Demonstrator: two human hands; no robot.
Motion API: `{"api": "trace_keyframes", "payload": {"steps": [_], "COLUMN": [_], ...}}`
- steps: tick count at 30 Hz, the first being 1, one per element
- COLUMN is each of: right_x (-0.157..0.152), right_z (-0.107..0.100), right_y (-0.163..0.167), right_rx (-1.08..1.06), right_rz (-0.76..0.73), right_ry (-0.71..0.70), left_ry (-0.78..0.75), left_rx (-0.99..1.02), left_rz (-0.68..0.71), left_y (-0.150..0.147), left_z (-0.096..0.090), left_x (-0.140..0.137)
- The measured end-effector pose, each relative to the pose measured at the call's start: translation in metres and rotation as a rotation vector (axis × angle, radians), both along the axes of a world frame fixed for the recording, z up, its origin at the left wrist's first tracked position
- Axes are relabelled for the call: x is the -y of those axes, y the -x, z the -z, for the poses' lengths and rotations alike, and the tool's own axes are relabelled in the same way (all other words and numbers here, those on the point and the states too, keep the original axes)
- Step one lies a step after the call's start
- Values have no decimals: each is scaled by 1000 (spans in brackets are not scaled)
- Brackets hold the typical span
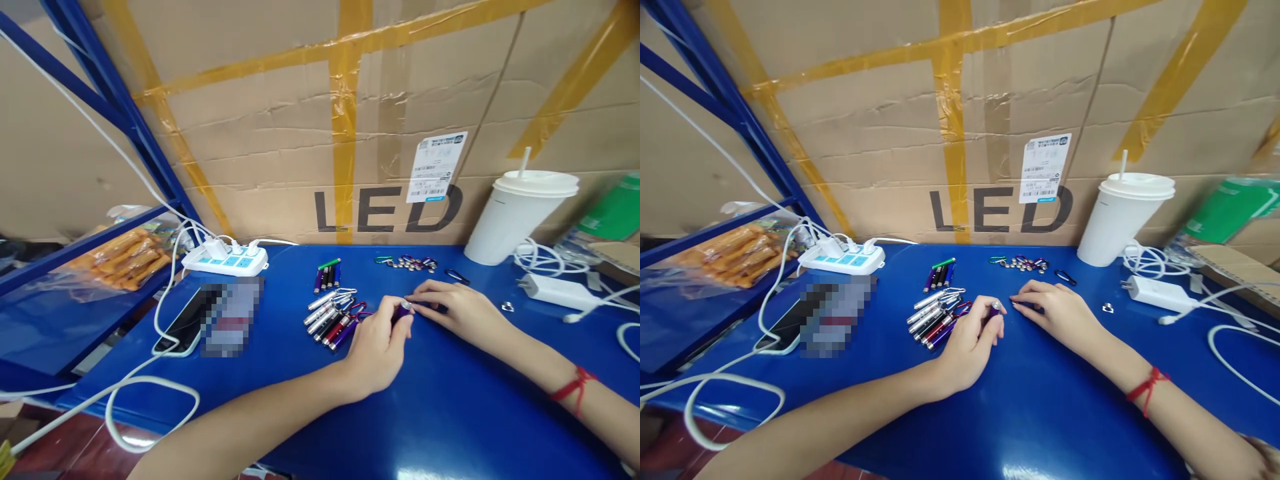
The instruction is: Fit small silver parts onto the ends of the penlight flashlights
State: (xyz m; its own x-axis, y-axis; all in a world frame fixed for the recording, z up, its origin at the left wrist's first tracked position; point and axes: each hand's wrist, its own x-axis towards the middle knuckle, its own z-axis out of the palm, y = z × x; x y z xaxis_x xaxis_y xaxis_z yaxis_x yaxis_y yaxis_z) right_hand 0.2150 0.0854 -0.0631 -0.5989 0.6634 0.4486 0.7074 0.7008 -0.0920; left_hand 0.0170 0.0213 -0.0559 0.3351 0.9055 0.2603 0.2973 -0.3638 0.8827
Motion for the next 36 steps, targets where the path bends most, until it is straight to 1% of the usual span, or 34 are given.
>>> {"api": "trace_keyframes", "payload": {"steps": [5, 7, 10, 13, 15, 16, 18, 20, 23, 25, 28, 32, 36], "right_x": [2, 2, 3, 7, 11, 14, 21, 28, 36, 39, 40, 39, 39], "right_z": [-5, -6, -6, -8, -13, -17, -24, -29, -33, -33, -33, -35, -35], "right_y": [4, 5, 5, 8, 12, 15, 22, 27, 31, 32, 33, 34, 33], "right_rx": [-90, -115, -123, -168, -310, -406, -557, -624, -637, -623, -583, -533, -458], "right_rz": [36, 60, 39, -6, -21, -31, -65, -121, -200, -224, -230, -243, -250], "right_ry": [186, 240, 236, 142, 100, 101, 146, 204, 268, 275, 240, 228, 116], "left_ry": [-1, 7, 9, -5, -15, -17, -16, -11, -16, -25, -26, -8, -9], "left_rx": [-13, -18, -28, -35, -38, -41, -51, -60, -48, -31, -6, 30, 17], "left_rz": [15, 14, 13, 23, 32, 36, 41, 46, 55, 68, 78, 71, 59], "left_y": [1, 2, 2, 2, 1, 1, 1, 1, 1, 1, 0, -1, -2], "left_z": [-2, -3, -3, -1, -1, 0, 0, 1, 1, 1, 3, 5, 6], "left_x": [2, 2, 1, 0, -1, -2, -2, -3, -4, -4, -6, -6, -7]}}
